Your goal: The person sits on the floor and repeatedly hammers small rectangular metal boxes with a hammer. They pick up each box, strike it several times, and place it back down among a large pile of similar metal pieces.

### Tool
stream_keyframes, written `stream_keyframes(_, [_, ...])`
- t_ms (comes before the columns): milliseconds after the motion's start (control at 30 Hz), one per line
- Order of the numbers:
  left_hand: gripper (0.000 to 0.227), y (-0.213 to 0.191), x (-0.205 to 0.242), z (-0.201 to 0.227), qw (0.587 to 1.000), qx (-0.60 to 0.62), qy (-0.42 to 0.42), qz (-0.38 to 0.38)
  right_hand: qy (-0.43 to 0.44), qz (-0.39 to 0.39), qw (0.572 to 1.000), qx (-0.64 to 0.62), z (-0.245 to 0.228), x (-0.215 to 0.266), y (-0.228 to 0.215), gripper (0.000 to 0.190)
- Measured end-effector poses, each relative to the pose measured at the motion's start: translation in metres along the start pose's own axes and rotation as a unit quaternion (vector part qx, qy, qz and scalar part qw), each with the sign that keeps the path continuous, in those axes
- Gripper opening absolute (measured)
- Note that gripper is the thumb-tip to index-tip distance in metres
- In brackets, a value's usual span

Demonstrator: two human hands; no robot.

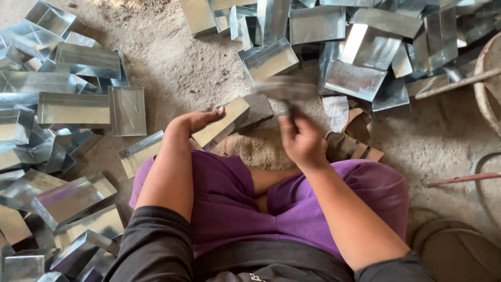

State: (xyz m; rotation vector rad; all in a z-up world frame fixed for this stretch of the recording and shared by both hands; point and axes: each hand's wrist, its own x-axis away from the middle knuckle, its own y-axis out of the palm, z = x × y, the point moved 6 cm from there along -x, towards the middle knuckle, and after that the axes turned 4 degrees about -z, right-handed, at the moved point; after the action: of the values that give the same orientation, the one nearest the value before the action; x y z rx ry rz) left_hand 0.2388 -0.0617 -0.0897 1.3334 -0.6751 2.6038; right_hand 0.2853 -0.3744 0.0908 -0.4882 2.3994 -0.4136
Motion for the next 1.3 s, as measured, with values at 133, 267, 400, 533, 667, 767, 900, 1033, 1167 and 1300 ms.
stream_keyframes(133, [0.127,0.001,0.001,0.000,1.000,0.000,0.009,0.002,0.027,-0.092,0.989,0.115,0.021,0.003,0.019,0.028])
stream_keyframes(267, [0.127,0.002,-0.005,-0.007,1.000,-0.007,0.016,0.006,0.057,-0.077,0.994,0.061,0.030,0.011,0.014,0.026])
stream_keyframes(400, [0.127,0.002,-0.006,-0.009,1.000,0.016,0.016,0.001,-0.006,-0.107,0.985,0.138,0.033,0.009,0.029,0.029])
stream_keyframes(533, [0.127,0.002,0.004,0.005,0.998,-0.007,0.050,0.028,0.142,-0.119,0.977,0.105,0.063,0.017,0.029,0.027])
stream_keyframes(667, [0.147,0.005,0.026,0.026,0.988,-0.033,0.117,0.098,0.136,-0.068,0.983,0.105,0.069,0.020,0.013,0.032])
stream_keyframes(767, [0.160,0.010,0.041,0.054,0.953,0.008,0.242,0.182,0.179,-0.058,0.977,0.097,0.066,0.014,0.000,0.034])
stream_keyframes(900, [0.150,0.017,0.035,0.074,0.913,-0.079,0.287,0.278,0.165,-0.042,0.983,0.072,0.033,0.001,-0.020,0.019])
stream_keyframes(1033, [0.150,0.019,0.014,0.072,0.903,-0.084,0.295,0.300,-0.017,0.056,0.998,0.025,-0.031,-0.010,-0.066,0.023])
stream_keyframes(1167, [0.149,0.020,0.003,0.068,0.907,-0.076,0.286,0.301,-0.120,0.154,0.974,-0.114,-0.066,-0.006,-0.102,0.035])
stream_keyframes(1300, [0.149,0.019,0.008,0.076,0.900,-0.119,0.286,0.308,-0.134,0.191,0.965,-0.120,-0.060,-0.007,-0.074,0.035])
